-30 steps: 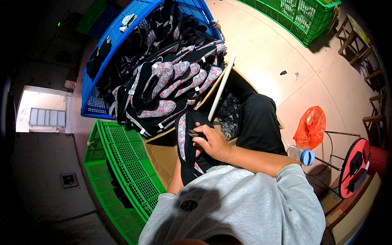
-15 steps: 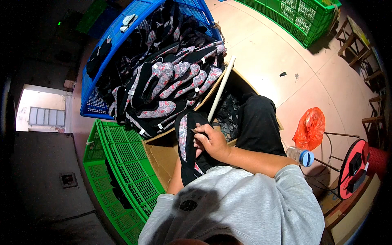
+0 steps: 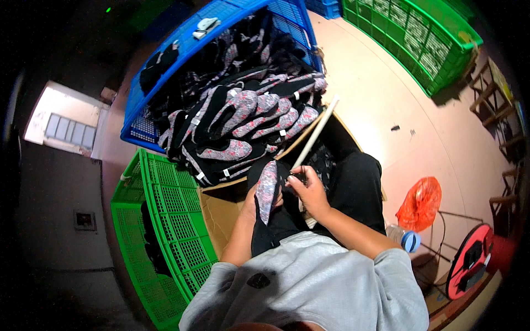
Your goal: The person sits on the floor and inspects a series of black and patterned slippers one by one. They pick up each slipper, turn it over to check the sole and interior, and then place it into a green crate. The person occasionally pauses to interact with a device on a nearby table.
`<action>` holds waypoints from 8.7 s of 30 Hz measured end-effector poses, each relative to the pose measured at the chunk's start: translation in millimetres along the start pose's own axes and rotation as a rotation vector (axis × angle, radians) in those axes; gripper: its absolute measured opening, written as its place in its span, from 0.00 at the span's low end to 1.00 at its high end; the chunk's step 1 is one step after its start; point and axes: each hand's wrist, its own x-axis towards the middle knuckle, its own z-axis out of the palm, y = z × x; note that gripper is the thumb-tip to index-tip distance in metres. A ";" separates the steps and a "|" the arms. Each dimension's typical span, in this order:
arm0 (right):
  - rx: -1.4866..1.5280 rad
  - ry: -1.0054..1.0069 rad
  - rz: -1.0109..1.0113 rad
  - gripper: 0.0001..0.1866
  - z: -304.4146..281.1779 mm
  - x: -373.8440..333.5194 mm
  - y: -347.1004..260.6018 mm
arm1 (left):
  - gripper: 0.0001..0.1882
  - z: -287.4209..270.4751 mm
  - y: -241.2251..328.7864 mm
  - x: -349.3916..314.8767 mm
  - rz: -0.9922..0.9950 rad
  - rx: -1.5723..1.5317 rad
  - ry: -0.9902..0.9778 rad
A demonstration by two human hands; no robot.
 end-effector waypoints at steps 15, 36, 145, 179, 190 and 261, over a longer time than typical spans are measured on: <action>-0.233 -0.195 0.162 0.12 -4.9 5.7 -58.9 | 0.16 77.1 59.0 -17.1 0.298 1.500 -0.062; -1.103 -0.043 -0.584 0.25 -32.0 -31.5 -77.6 | 0.12 79.7 -43.3 -2.2 0.211 -0.194 0.111; -0.070 -0.150 0.296 0.10 58.0 13.3 -5.0 | 0.10 26.7 34.6 -59.6 1.067 1.567 0.841; -0.925 -0.553 -0.172 0.10 -5.7 70.2 -7.3 | 0.16 12.9 14.9 -44.4 0.895 1.745 0.766; -0.799 -0.702 -0.203 0.10 12.7 73.0 0.9 | 0.09 -19.0 44.0 2.9 0.923 1.730 0.779; 0.104 -0.239 0.184 0.29 -13.2 60.5 -39.5 | 0.15 44.7 -23.8 -20.3 0.862 1.391 0.292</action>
